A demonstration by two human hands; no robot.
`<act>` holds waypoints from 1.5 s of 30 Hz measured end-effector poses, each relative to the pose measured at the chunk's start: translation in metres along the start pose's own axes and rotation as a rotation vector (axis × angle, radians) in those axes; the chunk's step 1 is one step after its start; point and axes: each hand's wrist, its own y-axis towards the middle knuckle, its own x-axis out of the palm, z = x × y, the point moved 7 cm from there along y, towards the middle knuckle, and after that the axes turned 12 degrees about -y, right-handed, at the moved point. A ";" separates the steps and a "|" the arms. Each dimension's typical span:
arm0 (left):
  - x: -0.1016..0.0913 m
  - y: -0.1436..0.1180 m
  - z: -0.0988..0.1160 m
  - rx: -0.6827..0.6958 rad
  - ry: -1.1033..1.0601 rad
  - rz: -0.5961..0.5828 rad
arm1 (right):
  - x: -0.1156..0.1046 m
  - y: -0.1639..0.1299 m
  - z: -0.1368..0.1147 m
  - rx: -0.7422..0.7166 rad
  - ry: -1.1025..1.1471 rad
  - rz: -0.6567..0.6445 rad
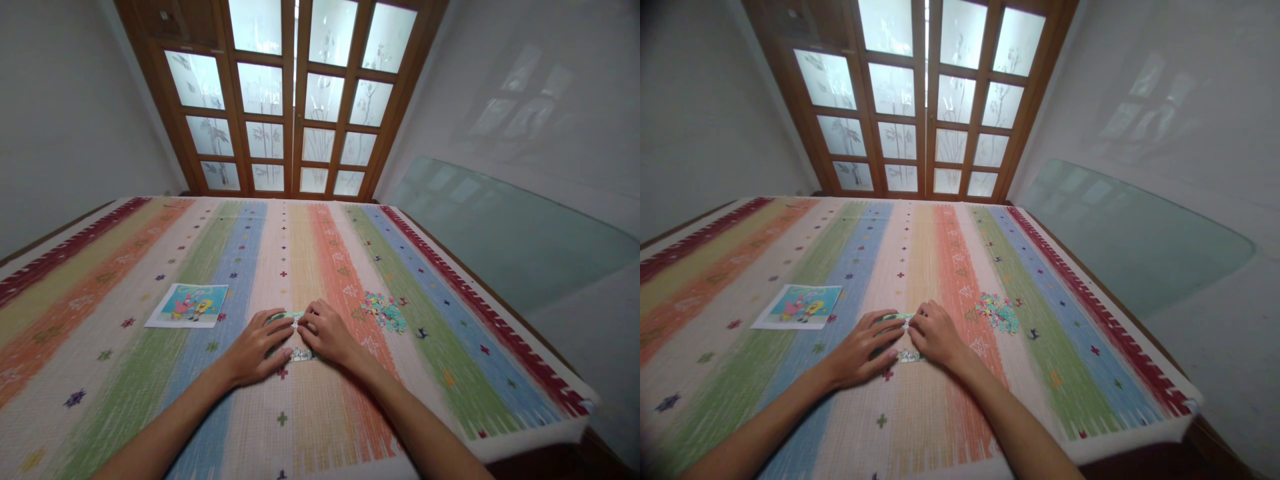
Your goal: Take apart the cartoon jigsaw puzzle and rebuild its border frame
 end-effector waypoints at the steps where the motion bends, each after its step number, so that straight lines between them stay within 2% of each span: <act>1: 0.000 0.000 0.000 0.003 0.000 -0.003 | 0.000 0.000 0.000 0.001 -0.004 0.001; 22: 0.002 0.002 0.000 -0.017 0.007 -0.060 | 0.003 0.001 -0.003 0.001 -0.018 -0.024; 27: 0.001 0.002 -0.001 -0.023 -0.013 -0.045 | -0.005 0.002 0.004 0.020 0.029 0.002; 30: 0.001 0.001 -0.002 -0.025 -0.023 -0.050 | -0.021 0.002 0.028 0.103 0.067 0.052; 33: 0.001 0.001 -0.001 -0.018 -0.019 -0.059 | -0.049 -0.005 0.062 0.221 0.081 0.169; 36: 0.000 0.002 0.000 -0.016 -0.021 -0.048 | -0.078 -0.022 0.099 0.317 0.053 0.274; 39: -0.001 0.002 0.000 -0.020 -0.021 -0.035 | -0.098 -0.049 0.137 0.435 -0.018 0.304; 43: -0.003 0.002 0.000 -0.015 -0.007 0.008 | -0.108 -0.087 0.179 0.598 -0.135 0.283; 45: -0.005 0.002 0.000 -0.005 -0.004 0.044 | -0.107 -0.099 0.189 0.634 -0.148 0.278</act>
